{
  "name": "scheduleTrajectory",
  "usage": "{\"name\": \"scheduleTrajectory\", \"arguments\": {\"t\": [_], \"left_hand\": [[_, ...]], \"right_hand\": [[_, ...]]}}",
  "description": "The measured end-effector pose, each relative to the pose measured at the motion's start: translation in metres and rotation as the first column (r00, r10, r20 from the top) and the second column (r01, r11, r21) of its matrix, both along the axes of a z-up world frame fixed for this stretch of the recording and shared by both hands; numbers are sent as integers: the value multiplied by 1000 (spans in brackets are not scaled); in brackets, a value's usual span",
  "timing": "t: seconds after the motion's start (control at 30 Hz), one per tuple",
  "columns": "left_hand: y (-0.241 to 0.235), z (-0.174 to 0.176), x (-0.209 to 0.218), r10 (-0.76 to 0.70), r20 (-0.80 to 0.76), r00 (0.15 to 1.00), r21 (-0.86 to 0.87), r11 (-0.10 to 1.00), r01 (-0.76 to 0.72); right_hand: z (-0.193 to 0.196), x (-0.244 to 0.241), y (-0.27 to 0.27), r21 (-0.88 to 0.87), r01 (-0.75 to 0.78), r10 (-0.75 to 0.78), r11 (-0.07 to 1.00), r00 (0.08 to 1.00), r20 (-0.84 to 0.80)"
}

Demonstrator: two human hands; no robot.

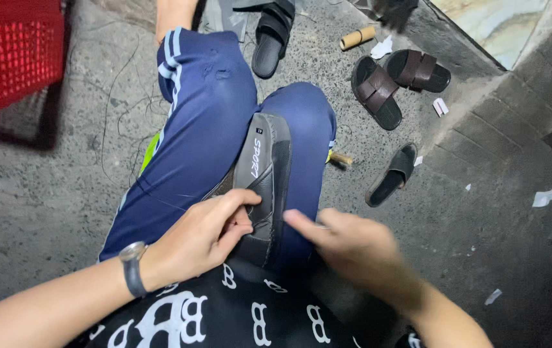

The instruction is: The person sits on the floor and sews a black slipper held on their lap using a needle and thread. They repeatedly push the needle through the slipper's sole and pull the thread to stitch the material.

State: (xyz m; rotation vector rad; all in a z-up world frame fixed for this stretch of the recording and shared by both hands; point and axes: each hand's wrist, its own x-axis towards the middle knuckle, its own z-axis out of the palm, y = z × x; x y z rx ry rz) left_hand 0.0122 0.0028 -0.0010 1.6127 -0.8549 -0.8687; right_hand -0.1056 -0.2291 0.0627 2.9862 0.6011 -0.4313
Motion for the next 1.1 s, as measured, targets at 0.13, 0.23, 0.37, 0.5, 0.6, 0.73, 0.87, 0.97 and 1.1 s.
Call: {"name": "scheduleTrajectory", "arguments": {"t": [0.13, 0.23, 0.37, 0.5, 0.6, 0.73, 0.87, 0.97, 1.1], "left_hand": [[10, 7, 7, 54, 37, 998, -21, 998, -53], [18, 6, 15, 190, 114, 975, 8, 981, -192], [32, 9, 11, -290, 654, 698, 310, 945, 102], [44, 4, 22, -421, 691, 588, 459, 883, 93], [31, 39, 37, -413, 154, 897, 520, 806, 282], [18, 69, 41, -267, -223, 938, 337, 881, 331], [8, 76, 36, -271, -258, 927, 108, 946, 307], [-4, 78, 36, -260, -263, 929, -7, 963, 268], [-17, 76, 31, -195, -302, 933, -144, 977, 158]], "right_hand": [[13, -10, -28, 169, 255, -208, 952, 945, -253], [-12, 3, -3, 421, 358, -212, 834, 911, -354], [-22, 15, 17, 910, 387, -47, 151, 922, -384], [-9, 8, 10, 915, 402, -133, 43, 910, -393], [-12, -3, 13, 860, 471, -388, 194, 842, -374], [-21, -5, 27, 728, 547, -407, 413, 826, -390], [-25, 2, 26, 868, 466, -315, 172, 861, -400], [-35, 11, 23, 873, 487, -206, 32, 858, -471], [-44, 17, 33, 866, 397, -214, 303, 914, -343]]}}
